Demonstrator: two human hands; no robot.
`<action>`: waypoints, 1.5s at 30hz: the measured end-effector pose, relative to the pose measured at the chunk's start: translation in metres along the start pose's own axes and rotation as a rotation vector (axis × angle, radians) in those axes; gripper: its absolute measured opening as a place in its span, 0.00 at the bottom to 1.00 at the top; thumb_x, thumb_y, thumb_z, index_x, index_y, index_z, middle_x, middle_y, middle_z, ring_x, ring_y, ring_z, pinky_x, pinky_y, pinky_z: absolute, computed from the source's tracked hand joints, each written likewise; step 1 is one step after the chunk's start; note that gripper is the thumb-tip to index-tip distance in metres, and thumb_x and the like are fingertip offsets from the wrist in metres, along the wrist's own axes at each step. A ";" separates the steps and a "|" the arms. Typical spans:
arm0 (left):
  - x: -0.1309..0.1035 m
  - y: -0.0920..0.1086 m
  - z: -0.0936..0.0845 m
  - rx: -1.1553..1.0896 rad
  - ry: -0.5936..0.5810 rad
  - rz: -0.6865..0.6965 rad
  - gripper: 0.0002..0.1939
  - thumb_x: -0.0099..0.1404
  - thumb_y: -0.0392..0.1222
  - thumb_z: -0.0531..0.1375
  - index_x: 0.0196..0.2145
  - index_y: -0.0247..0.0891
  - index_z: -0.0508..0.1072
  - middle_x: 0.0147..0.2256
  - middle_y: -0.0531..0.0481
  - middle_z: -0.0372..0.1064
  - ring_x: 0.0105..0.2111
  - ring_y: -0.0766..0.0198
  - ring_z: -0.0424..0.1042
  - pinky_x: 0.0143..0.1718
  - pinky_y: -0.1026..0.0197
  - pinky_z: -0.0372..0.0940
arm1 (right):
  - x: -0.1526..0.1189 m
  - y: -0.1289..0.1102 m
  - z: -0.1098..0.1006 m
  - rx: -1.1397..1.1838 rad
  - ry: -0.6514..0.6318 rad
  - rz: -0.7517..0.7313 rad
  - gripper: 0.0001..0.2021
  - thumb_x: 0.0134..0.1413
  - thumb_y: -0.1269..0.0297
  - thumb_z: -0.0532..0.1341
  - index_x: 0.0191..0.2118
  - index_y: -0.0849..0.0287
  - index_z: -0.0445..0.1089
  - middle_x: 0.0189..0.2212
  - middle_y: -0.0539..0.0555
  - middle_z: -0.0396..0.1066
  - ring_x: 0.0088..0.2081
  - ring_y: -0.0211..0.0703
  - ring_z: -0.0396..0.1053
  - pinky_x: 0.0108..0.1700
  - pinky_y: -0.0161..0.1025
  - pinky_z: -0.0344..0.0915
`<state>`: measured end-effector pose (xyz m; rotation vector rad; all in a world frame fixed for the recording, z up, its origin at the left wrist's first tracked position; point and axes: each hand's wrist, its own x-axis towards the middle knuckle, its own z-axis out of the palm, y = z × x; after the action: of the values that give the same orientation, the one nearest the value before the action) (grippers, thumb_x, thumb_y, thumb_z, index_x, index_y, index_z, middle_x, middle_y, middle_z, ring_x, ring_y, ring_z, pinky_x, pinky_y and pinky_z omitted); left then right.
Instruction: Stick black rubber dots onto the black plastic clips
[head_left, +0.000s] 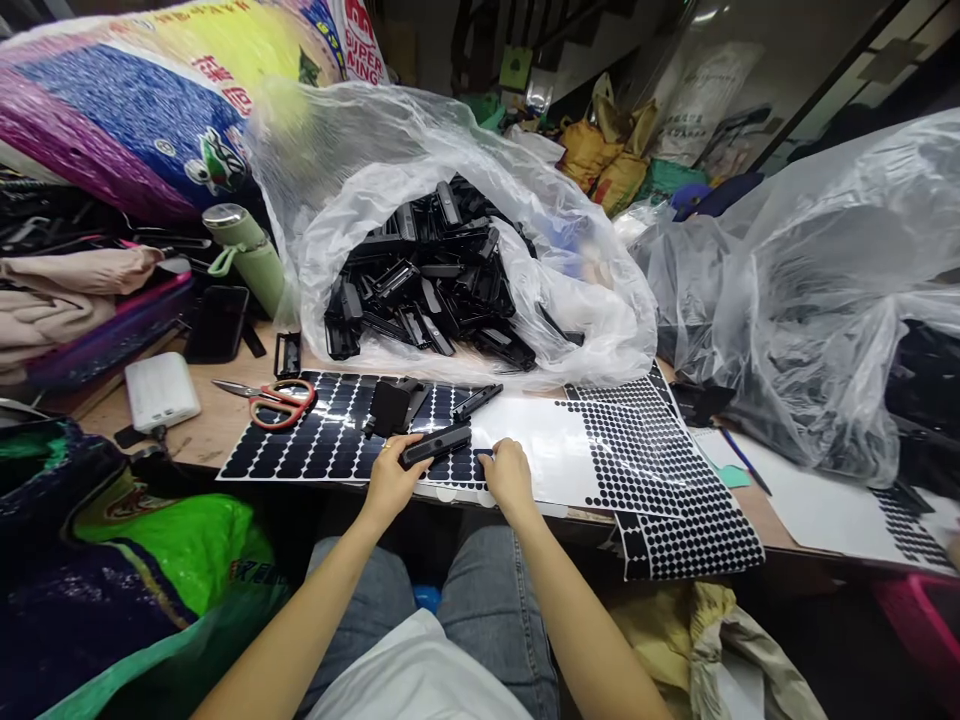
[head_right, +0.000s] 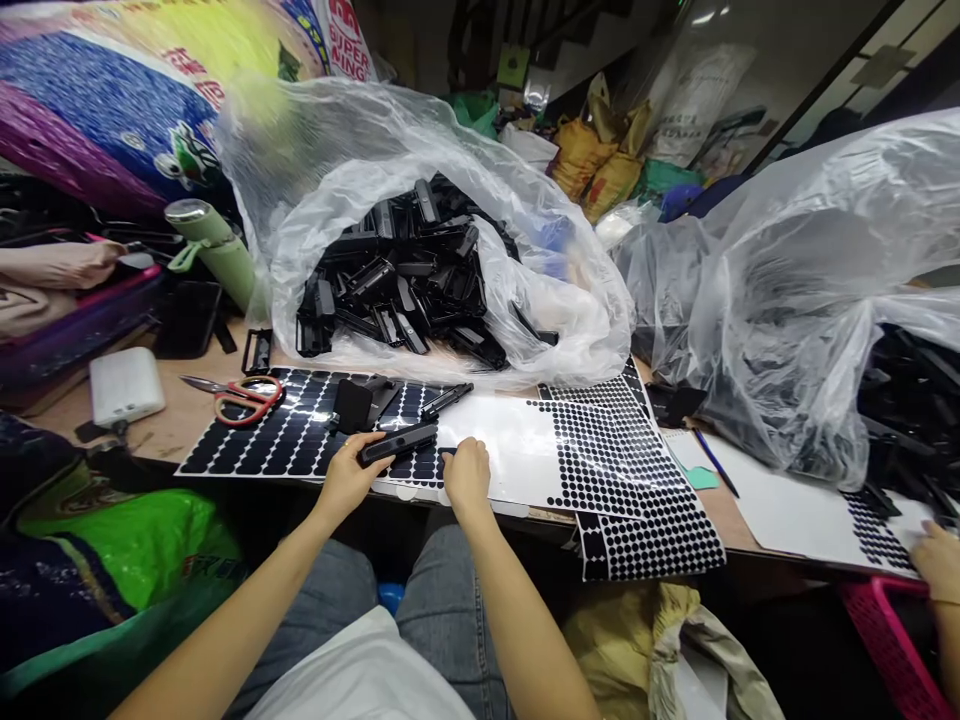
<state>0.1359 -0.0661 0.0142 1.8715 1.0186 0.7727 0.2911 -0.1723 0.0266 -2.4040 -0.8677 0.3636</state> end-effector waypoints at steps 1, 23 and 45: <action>0.000 -0.001 0.000 0.005 0.002 -0.001 0.15 0.52 0.39 0.61 0.40 0.40 0.71 0.39 0.48 0.67 0.42 0.58 0.67 0.47 0.55 0.61 | 0.000 0.000 0.000 0.008 0.003 0.000 0.02 0.47 0.67 0.56 0.30 0.57 0.63 0.33 0.61 0.67 0.36 0.52 0.66 0.37 0.43 0.59; -0.015 0.067 -0.004 -0.348 -0.207 0.051 0.17 0.50 0.35 0.63 0.40 0.38 0.73 0.37 0.47 0.66 0.41 0.59 0.67 0.43 0.57 0.62 | -0.040 -0.053 -0.064 0.609 -0.289 -0.187 0.06 0.50 0.63 0.55 0.26 0.58 0.63 0.42 0.54 0.61 0.40 0.41 0.62 0.43 0.38 0.58; -0.028 0.082 -0.001 -0.348 -0.198 0.065 0.17 0.49 0.32 0.64 0.38 0.40 0.75 0.38 0.47 0.66 0.44 0.58 0.66 0.47 0.56 0.60 | -0.050 -0.047 -0.064 0.538 -0.179 -0.153 0.06 0.50 0.64 0.55 0.25 0.58 0.63 0.39 0.54 0.62 0.36 0.40 0.62 0.38 0.39 0.59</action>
<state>0.1504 -0.1152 0.0836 1.6468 0.6551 0.7336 0.2568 -0.2010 0.1093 -1.8194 -0.8899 0.6656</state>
